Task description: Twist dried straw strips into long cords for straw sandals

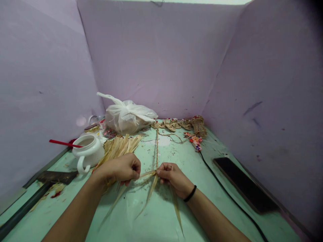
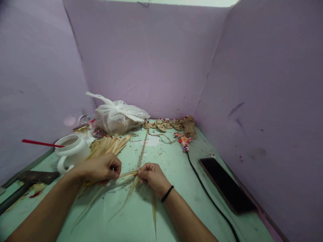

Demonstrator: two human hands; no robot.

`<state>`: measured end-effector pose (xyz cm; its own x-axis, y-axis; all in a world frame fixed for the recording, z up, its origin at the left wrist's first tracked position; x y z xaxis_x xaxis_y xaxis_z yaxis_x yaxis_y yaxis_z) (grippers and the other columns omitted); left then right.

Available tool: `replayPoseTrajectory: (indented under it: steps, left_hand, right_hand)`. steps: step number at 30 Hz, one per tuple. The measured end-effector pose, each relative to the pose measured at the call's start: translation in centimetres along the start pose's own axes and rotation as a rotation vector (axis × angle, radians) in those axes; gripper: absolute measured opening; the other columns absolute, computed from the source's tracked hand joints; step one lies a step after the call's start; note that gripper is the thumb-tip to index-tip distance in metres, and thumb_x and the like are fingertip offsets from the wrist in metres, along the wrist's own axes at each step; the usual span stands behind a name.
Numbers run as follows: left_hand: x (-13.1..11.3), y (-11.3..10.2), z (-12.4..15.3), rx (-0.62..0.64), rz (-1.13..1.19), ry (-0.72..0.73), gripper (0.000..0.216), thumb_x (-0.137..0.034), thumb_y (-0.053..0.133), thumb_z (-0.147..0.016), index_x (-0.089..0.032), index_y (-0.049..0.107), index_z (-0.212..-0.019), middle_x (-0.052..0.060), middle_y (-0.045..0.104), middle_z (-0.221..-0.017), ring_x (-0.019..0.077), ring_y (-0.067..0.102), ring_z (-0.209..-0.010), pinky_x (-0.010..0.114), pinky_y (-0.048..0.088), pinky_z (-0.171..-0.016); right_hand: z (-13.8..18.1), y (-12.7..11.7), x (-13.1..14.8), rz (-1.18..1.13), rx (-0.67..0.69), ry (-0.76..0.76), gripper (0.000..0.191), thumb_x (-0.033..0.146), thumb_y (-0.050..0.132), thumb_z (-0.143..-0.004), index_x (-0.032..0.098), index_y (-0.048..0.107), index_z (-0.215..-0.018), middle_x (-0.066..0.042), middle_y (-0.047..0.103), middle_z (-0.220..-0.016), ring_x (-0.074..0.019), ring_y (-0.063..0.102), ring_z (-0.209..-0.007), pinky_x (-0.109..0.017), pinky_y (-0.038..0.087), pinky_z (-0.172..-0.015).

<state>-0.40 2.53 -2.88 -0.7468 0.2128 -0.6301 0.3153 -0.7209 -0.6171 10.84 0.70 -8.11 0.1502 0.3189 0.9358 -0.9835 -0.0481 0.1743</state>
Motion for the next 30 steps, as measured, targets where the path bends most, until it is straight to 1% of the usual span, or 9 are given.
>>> replayPoseTrajectory:
  steps: [4,8,11,14,18,21,23,26,30]
  left_hand:
    - [-0.4,0.5,-0.1,0.052,0.028,0.039,0.012,-0.025,0.049,-0.058,-0.015,0.055,-0.061,-0.002,0.046,-0.044,0.0103,0.046,-0.04,0.018,0.031,-0.037]
    - [-1.2,0.2,-1.0,-0.021,0.204,0.129,0.025,-0.038,0.051,-0.064,-0.014,0.054,-0.058,-0.005,0.038,-0.044,0.0063,0.037,-0.038,0.018,0.026,-0.038]
    - [-0.6,0.2,-2.2,-0.111,0.264,0.076,0.033,-0.044,0.051,-0.064,-0.013,0.052,-0.053,-0.006,0.032,-0.04,0.0046,0.027,-0.037,0.019,0.02,-0.038]
    - [-0.3,0.6,-3.0,-0.174,0.253,0.02,0.031,-0.041,0.058,-0.059,-0.013,0.052,-0.048,-0.006,0.032,-0.037,0.004,0.024,-0.037,0.02,0.017,-0.037]
    - [0.1,1.8,-3.2,-0.134,0.384,-0.089,0.029,-0.039,0.056,-0.06,-0.013,0.054,-0.048,-0.004,0.038,-0.034,0.0047,0.026,-0.032,0.02,0.016,-0.035]
    - [0.6,2.2,-3.1,-0.102,0.433,-0.153,0.033,-0.044,0.055,-0.06,-0.014,0.05,-0.046,-0.004,0.036,-0.031,0.0047,0.025,-0.03,0.02,0.015,-0.034]
    - [1.0,2.4,-3.3,-0.089,0.423,-0.171,0.034,-0.045,0.06,-0.055,-0.014,0.051,-0.046,-0.004,0.036,-0.03,0.005,0.026,-0.029,0.02,0.014,-0.033]
    - [1.4,2.6,-3.7,-0.099,0.436,-0.179,0.029,-0.04,0.064,-0.049,-0.014,0.052,-0.047,-0.005,0.035,-0.029,0.0049,0.024,-0.027,0.02,0.013,-0.032]
    - [1.6,2.7,-4.2,-0.137,0.504,-0.171,0.018,-0.029,0.061,-0.047,-0.014,0.052,-0.047,-0.005,0.035,-0.028,0.0047,0.025,-0.027,0.019,0.013,-0.031]
  right_hand:
    - [-0.1,-0.3,0.2,0.009,-0.023,-0.028,0.017,0.021,0.063,-0.052,0.014,0.047,-0.053,0.007,0.042,-0.039,-0.0024,0.034,-0.034,-0.019,0.016,-0.038]
    - [-0.3,-0.3,0.1,0.014,-0.017,-0.044,0.016,0.022,0.062,-0.053,0.014,0.047,-0.052,0.007,0.04,-0.038,-0.0023,0.03,-0.034,-0.02,0.014,-0.038]
    - [-0.4,-0.3,0.0,0.008,-0.014,-0.047,0.016,0.022,0.062,-0.053,0.014,0.048,-0.052,0.007,0.04,-0.038,-0.0022,0.029,-0.034,-0.02,0.014,-0.038]
    - [-0.3,-0.4,0.0,0.01,-0.024,-0.047,0.016,0.021,0.063,-0.052,0.014,0.048,-0.051,0.007,0.04,-0.038,-0.0022,0.029,-0.034,-0.02,0.015,-0.039]
    - [-0.3,-0.4,0.2,0.011,-0.032,-0.066,0.017,0.021,0.064,-0.052,0.014,0.048,-0.051,0.006,0.042,-0.038,-0.0023,0.029,-0.035,-0.021,0.014,-0.04]
    - [-0.3,-0.3,0.3,0.002,-0.031,-0.08,0.019,0.024,0.065,-0.051,0.014,0.049,-0.051,0.006,0.041,-0.038,-0.0024,0.028,-0.036,-0.021,0.013,-0.04]
    - [-0.3,-0.5,0.4,0.011,-0.05,-0.086,0.02,0.024,0.067,-0.051,0.014,0.049,-0.05,0.007,0.041,-0.038,-0.0025,0.027,-0.037,-0.021,0.013,-0.041]
    - [-0.3,-0.6,0.4,0.034,-0.074,-0.09,0.021,0.023,0.068,-0.05,0.014,0.049,-0.05,0.007,0.04,-0.038,-0.0025,0.027,-0.037,-0.021,0.014,-0.04]
    - [-0.3,-0.5,0.3,0.019,-0.065,-0.084,0.02,0.025,0.068,-0.05,0.013,0.052,-0.051,0.005,0.043,-0.04,-0.0035,0.032,-0.038,-0.021,0.019,-0.041]
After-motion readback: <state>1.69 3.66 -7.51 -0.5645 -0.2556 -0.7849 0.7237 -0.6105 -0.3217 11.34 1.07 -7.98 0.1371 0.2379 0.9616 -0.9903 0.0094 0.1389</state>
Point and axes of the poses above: each hand's wrist, its own z-axis away from the middle knuckle, its own y-axis out of the palm, x = y × z, the point moved 10 cm from there along -z, towards the middle knuckle
